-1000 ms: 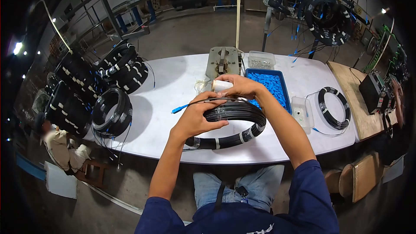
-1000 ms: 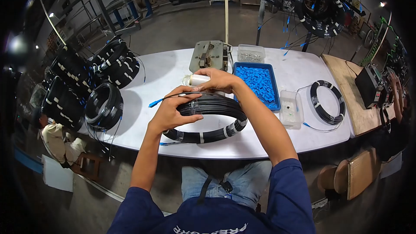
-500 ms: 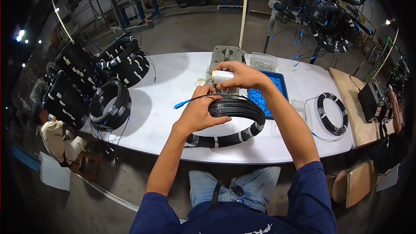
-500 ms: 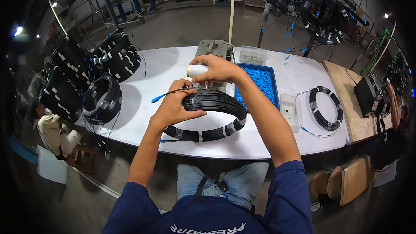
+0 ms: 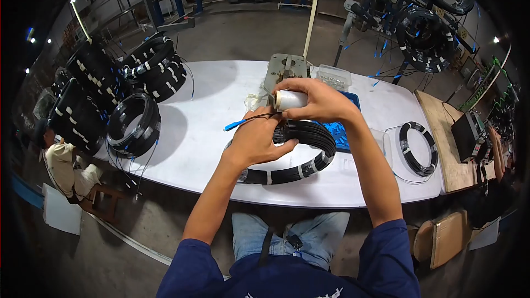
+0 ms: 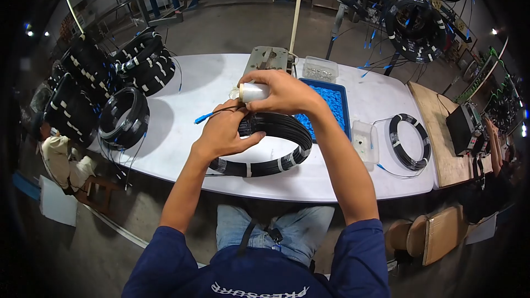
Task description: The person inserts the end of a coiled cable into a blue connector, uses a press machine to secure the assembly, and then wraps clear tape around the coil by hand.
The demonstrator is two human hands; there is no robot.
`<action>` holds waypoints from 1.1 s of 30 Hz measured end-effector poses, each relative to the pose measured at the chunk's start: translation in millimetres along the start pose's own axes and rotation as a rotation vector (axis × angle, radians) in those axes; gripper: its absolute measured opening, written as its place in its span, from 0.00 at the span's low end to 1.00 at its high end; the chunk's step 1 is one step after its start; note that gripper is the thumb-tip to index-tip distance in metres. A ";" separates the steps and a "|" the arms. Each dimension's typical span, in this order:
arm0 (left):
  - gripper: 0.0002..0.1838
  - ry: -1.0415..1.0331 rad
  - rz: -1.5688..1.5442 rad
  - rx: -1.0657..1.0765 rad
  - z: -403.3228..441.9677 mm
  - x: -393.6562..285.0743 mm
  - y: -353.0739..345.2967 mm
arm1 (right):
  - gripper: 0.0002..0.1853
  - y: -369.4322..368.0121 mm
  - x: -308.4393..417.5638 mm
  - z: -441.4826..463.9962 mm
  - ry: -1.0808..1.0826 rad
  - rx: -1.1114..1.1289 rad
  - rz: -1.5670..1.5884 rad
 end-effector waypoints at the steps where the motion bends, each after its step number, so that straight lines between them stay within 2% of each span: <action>1: 0.26 0.021 -0.016 0.037 1.2 -0.4 -1.9 | 0.29 -0.5 -2.3 -1.4 -0.010 -0.034 0.019; 4: 0.25 0.023 -0.010 0.078 1.3 3.4 -11.3 | 0.27 0.8 -6.5 -1.0 -0.024 -0.086 0.088; 7: 0.29 0.018 -0.046 0.051 3.8 -5.7 -6.6 | 0.27 -0.9 -12.6 -2.1 -0.120 -0.090 0.241; 14: 0.30 0.044 -0.078 0.092 6.4 -0.5 -5.1 | 0.28 -0.4 1.3 -24.9 -0.014 -0.205 0.224; 16: 0.29 0.054 -0.134 0.183 8.9 4.3 -14.0 | 0.33 -4.0 14.9 -33.5 0.012 -0.232 0.053; 17: 0.29 0.059 -0.159 0.228 9.5 6.8 -17.9 | 0.36 -5.3 16.0 -37.5 -0.003 -0.298 0.074; 22: 0.27 0.074 -0.226 0.321 7.0 14.2 -17.5 | 0.38 -9.7 9.3 -38.4 -0.065 -0.351 0.018; 24: 0.26 0.032 -0.469 0.307 7.0 12.2 -13.2 | 0.36 -9.6 11.1 -39.3 -0.031 -0.374 0.000; 28: 0.24 0.273 -0.529 0.395 5.6 25.1 -15.2 | 0.34 -10.3 13.7 -36.0 0.003 -0.385 -0.034; 33: 0.26 0.290 -0.539 0.371 8.4 30.0 -16.2 | 0.30 -9.6 13.4 -33.5 0.008 -0.397 -0.027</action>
Point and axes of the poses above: each hand's wrist, its own z-axis towards the middle knuckle, its own y-axis out of the back of the hand, x = y × z, the point moved 10 cm from there along z, towards the middle knuckle
